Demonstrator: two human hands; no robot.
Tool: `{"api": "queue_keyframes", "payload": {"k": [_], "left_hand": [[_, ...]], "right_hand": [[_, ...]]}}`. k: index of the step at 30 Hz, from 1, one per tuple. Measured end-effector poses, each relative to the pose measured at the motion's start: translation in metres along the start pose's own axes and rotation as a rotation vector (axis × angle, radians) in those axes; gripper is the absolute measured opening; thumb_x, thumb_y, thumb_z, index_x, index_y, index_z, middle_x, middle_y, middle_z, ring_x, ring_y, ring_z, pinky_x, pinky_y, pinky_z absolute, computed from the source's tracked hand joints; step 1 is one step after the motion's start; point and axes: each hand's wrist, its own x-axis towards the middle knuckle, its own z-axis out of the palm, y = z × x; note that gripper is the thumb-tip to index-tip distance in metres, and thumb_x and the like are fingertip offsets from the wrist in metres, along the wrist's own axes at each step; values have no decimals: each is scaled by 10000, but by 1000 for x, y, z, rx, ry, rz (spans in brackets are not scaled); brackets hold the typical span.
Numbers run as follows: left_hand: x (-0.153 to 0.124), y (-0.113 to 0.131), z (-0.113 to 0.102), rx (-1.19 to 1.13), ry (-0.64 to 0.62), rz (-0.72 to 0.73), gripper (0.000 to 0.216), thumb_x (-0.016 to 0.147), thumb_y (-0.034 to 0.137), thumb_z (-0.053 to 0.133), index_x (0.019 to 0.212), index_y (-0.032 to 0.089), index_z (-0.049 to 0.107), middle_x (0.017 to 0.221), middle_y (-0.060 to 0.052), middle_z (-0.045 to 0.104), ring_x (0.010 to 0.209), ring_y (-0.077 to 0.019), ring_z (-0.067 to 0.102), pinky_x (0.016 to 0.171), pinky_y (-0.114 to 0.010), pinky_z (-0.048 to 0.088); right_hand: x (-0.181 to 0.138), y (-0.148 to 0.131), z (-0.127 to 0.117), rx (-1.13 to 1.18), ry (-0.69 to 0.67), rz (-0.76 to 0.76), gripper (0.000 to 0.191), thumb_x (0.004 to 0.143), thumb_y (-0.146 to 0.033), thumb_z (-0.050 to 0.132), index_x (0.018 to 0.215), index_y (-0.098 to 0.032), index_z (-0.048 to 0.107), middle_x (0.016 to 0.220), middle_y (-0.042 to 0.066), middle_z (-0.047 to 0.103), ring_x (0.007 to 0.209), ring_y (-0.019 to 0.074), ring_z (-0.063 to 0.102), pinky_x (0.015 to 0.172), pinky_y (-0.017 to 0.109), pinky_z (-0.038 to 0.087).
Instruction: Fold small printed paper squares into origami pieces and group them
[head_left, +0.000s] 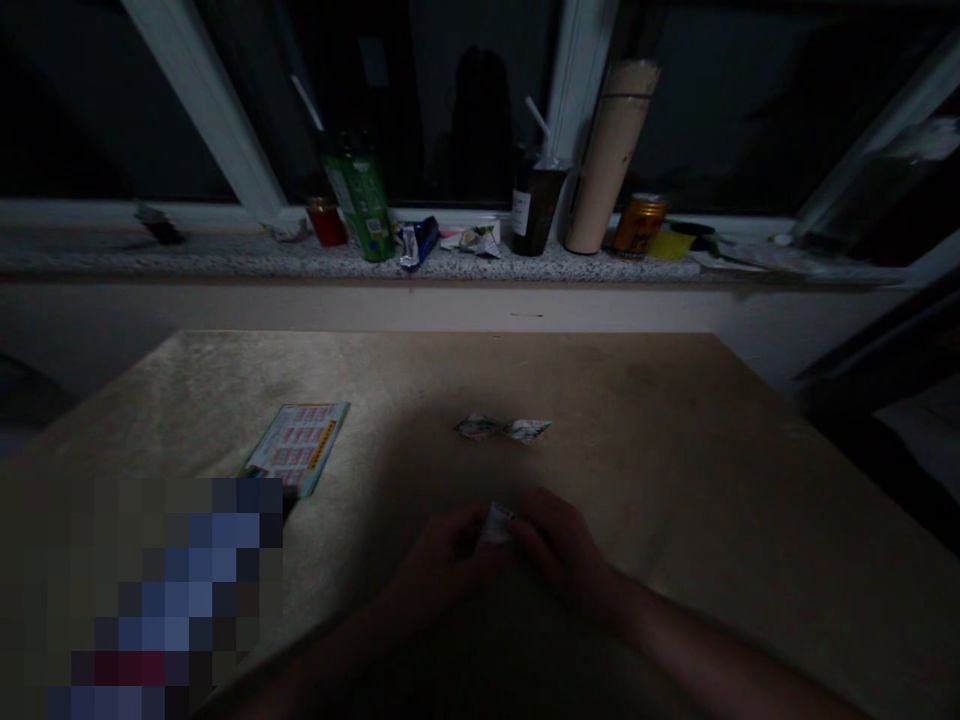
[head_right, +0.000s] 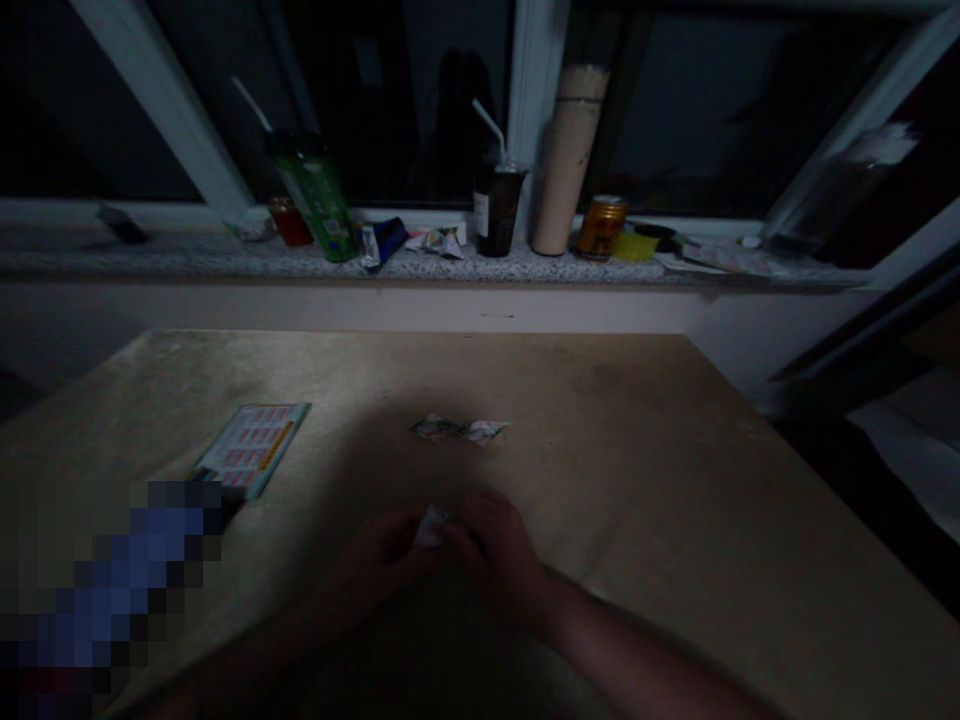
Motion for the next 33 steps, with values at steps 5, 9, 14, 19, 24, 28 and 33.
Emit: {"api": "queue_keyframes", "payload": {"k": [5, 9, 14, 19, 24, 28, 33], "left_hand": [[2, 3, 1, 47, 1, -22, 202, 799, 349, 562, 799, 172, 660, 724, -2, 651, 692, -176, 588, 640, -248, 433], [3, 3, 2, 24, 13, -43, 209, 793, 346, 564, 785, 161, 660, 706, 4, 648, 686, -176, 590, 630, -235, 425], [3, 4, 2, 46, 0, -66, 242, 817, 357, 540, 785, 153, 667, 705, -5, 644, 673, -171, 585, 604, -227, 414], [4, 2, 1, 39, 18, -64, 260, 816, 372, 549, 776, 147, 672, 704, -11, 653, 673, -172, 590, 606, -232, 409], [3, 1, 1, 27, 1, -55, 247, 832, 354, 532, 760, 160, 667, 699, 4, 652, 665, -155, 589, 603, -215, 400], [3, 1, 1, 55, 4, -46, 293, 831, 389, 522, 713, 155, 654, 670, 6, 636, 638, -147, 570, 592, -213, 393], [3, 2, 1, 86, 22, -47, 341, 823, 422, 513, 671, 143, 639, 630, 1, 610, 595, -141, 536, 566, -215, 377]], "right_hand": [[0, 0, 1, -1, -36, -11, 456, 962, -400, 289, 615, -193, 499, 561, 1, 522, 506, 121, 468, 481, 237, 373], [0, -1, 0, 57, -53, 17, 445, 961, -393, 294, 617, -192, 491, 562, -7, 505, 502, 113, 459, 478, 228, 370], [0, 0, 1, 114, -30, 58, 408, 950, -401, 324, 620, -201, 457, 556, -19, 471, 496, 115, 443, 466, 226, 360], [-2, 2, 3, 118, -25, 59, 383, 947, -386, 337, 622, -207, 431, 564, -22, 464, 501, 116, 437, 469, 229, 348], [-1, 0, 1, 128, -72, 77, 378, 958, -381, 291, 656, -204, 433, 593, -13, 481, 523, 118, 442, 491, 231, 354], [-1, -1, 0, 140, -126, 117, 385, 961, -396, 262, 676, -200, 433, 623, -1, 490, 554, 124, 440, 513, 238, 352], [-2, -2, 1, 166, -182, 148, 368, 963, -387, 241, 704, -202, 427, 653, 4, 493, 577, 128, 443, 540, 244, 361]]}}
